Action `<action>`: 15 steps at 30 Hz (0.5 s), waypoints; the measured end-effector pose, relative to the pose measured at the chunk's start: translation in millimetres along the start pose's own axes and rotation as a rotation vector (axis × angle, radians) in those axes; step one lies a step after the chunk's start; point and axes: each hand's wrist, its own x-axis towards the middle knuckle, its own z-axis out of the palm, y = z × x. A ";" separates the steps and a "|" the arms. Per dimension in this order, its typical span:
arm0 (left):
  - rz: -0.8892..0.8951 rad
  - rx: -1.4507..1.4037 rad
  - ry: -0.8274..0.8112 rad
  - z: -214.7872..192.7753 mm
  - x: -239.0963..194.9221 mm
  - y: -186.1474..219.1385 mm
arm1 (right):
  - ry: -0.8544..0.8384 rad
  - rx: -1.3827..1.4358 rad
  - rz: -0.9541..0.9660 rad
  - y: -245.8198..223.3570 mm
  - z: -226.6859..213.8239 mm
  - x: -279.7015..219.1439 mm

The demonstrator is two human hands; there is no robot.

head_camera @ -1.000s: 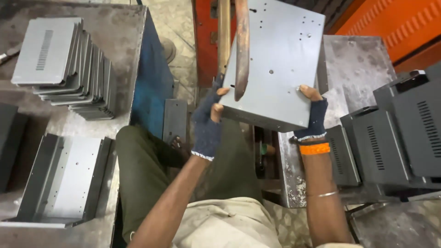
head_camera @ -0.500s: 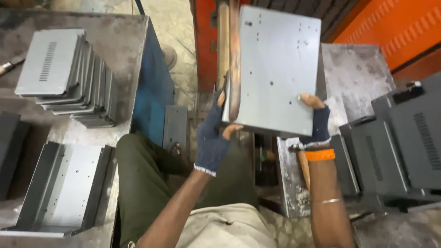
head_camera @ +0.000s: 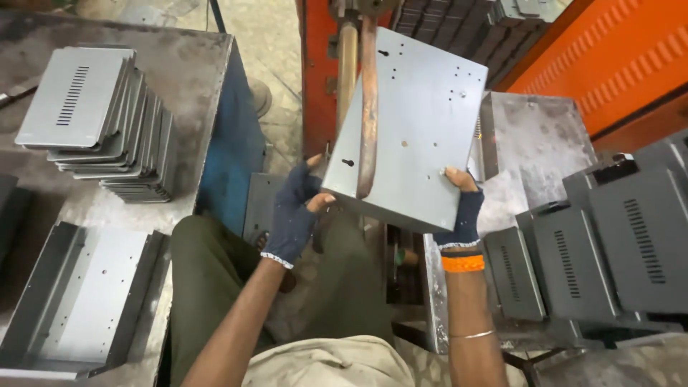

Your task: The person spot welds and hammers metal components to assemble industrial enclosures.

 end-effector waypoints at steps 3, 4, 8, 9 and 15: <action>0.134 0.049 -0.038 -11.0 0.6 -5.5 | 0.020 0.097 0.098 0.4 22.6 -12.4; 0.109 0.014 -0.017 -19.6 0.9 -12.3 | 0.027 0.082 0.079 4.1 27.6 -11.3; 0.015 0.040 -0.036 -31.7 -0.3 5.2 | 0.027 0.049 0.032 20.0 41.2 -3.1; 0.014 0.050 -0.024 -33.5 1.2 10.1 | 0.020 0.056 0.043 27.7 44.5 0.5; 0.146 0.155 0.148 -56.5 11.7 5.8 | 0.158 0.073 0.056 39.1 55.4 -0.2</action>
